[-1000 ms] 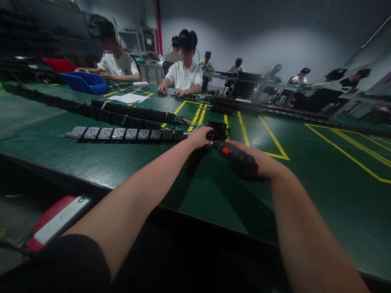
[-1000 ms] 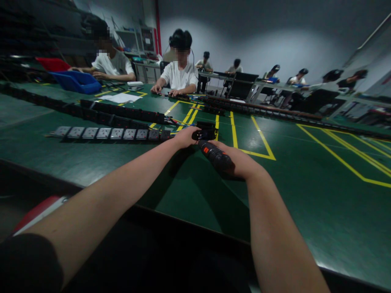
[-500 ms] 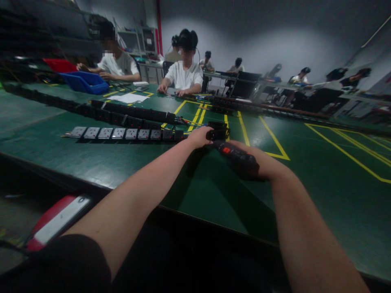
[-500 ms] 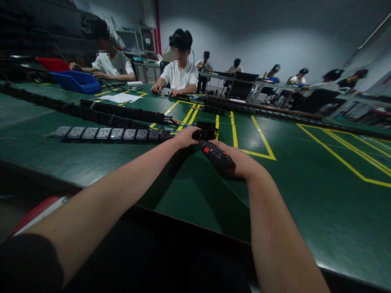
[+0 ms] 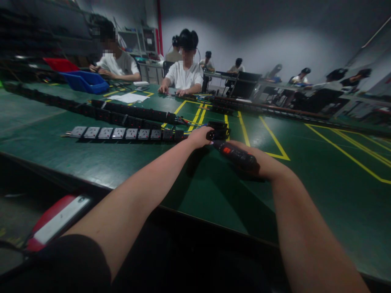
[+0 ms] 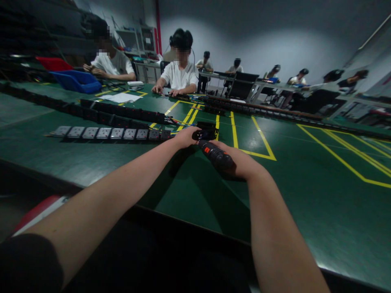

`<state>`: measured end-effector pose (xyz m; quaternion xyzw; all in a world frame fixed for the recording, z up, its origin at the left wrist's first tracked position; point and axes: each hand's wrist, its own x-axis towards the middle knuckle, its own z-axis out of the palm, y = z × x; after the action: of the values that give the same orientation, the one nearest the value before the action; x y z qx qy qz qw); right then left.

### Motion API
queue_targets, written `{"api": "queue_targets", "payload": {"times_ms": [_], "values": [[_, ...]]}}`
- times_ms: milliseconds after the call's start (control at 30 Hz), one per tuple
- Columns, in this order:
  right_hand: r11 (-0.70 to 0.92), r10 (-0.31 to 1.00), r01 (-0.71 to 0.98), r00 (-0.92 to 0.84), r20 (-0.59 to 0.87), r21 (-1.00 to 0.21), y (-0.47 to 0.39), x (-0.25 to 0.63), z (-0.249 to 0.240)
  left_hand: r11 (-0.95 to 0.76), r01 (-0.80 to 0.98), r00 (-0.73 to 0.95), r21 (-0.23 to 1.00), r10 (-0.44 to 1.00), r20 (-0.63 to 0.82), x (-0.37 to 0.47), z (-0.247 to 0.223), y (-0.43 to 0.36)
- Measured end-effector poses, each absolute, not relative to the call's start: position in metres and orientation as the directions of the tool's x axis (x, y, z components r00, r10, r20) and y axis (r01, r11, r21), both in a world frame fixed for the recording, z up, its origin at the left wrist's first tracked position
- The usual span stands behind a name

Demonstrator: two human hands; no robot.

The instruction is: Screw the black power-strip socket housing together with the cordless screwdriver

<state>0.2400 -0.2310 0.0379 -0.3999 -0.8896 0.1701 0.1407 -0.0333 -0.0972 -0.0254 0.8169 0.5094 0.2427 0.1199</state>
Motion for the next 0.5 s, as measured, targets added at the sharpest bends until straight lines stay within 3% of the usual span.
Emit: {"api": "queue_targets", "payload": {"times_ms": [500], "values": [[0.621, 0.76, 0.656, -0.639, 0.123, -0.428, -0.2309, 0.2415, 0.0372, -0.45, 0.766, 0.349, 0.459, 0.891, 0.291, -0.034, -0.03, -0.0939]]}}
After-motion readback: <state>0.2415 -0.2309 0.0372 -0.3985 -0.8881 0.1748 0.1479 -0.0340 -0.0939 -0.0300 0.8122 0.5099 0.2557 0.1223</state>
